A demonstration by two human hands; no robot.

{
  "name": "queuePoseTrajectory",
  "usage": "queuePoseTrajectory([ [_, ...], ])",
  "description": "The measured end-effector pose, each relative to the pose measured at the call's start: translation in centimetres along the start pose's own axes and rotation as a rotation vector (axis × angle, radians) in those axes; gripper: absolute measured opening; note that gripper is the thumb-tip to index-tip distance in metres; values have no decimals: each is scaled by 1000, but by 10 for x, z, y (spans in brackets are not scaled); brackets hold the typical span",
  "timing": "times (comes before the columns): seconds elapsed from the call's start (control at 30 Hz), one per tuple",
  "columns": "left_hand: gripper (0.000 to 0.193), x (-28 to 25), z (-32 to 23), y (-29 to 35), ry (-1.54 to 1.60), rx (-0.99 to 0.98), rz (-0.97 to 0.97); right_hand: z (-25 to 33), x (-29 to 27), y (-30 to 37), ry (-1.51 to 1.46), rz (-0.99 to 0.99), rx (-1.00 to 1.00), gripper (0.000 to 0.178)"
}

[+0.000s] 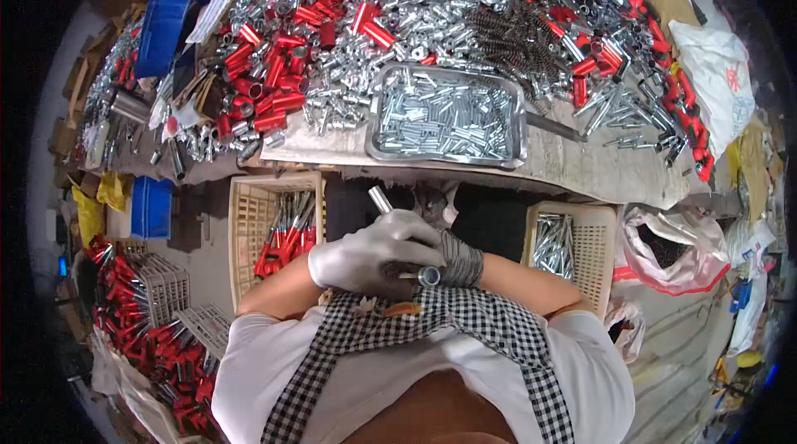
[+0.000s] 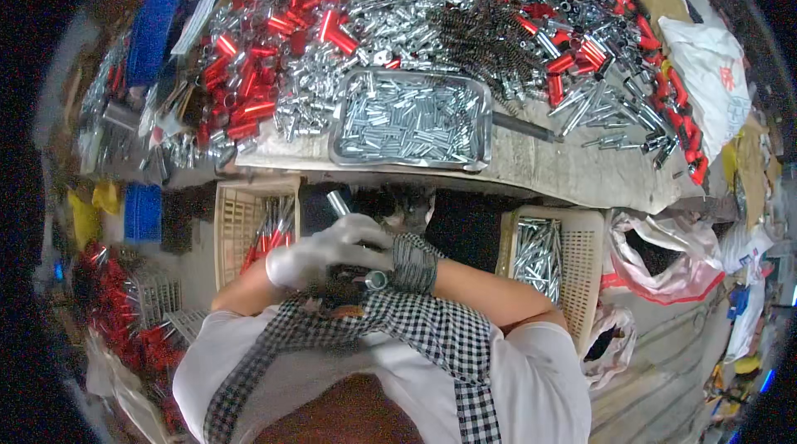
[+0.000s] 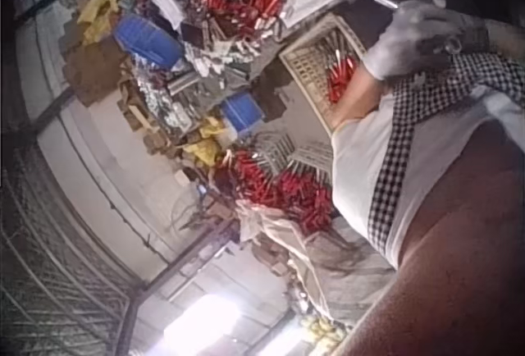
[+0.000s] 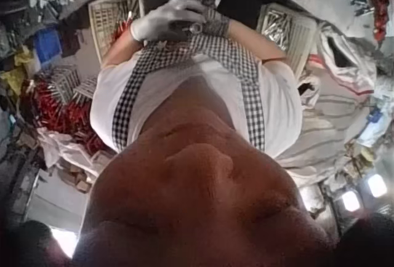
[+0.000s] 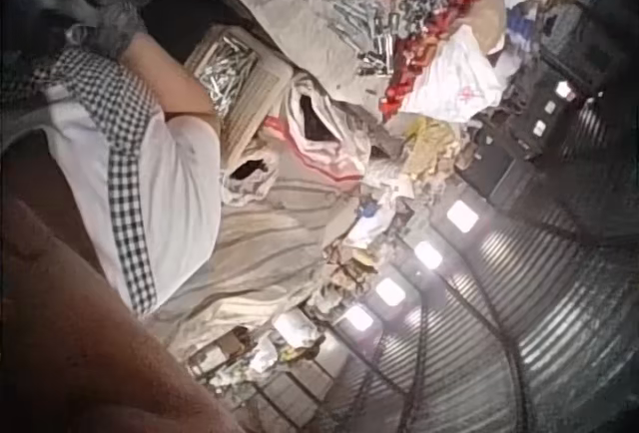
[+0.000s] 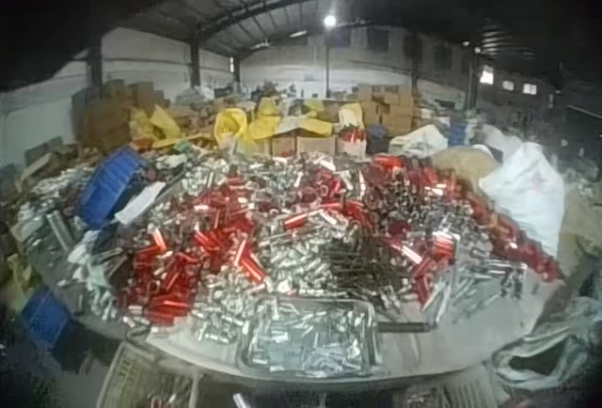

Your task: Assembling small metal sleeves or components using a manual hand press tool and sorting them.

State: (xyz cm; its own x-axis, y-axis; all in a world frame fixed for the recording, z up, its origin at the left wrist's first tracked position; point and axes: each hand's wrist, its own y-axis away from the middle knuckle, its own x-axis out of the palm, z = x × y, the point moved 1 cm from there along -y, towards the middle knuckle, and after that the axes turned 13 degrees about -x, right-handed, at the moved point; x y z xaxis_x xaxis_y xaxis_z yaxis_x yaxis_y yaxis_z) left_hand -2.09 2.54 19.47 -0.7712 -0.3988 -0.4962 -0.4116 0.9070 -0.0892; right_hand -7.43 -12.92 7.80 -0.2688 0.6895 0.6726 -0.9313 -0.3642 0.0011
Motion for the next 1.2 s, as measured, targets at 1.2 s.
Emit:
queuePoseTrajectory([
  [1.2,47,128,105,159,1401,-640,-619,26,28,9,180,-322,590,25],
])
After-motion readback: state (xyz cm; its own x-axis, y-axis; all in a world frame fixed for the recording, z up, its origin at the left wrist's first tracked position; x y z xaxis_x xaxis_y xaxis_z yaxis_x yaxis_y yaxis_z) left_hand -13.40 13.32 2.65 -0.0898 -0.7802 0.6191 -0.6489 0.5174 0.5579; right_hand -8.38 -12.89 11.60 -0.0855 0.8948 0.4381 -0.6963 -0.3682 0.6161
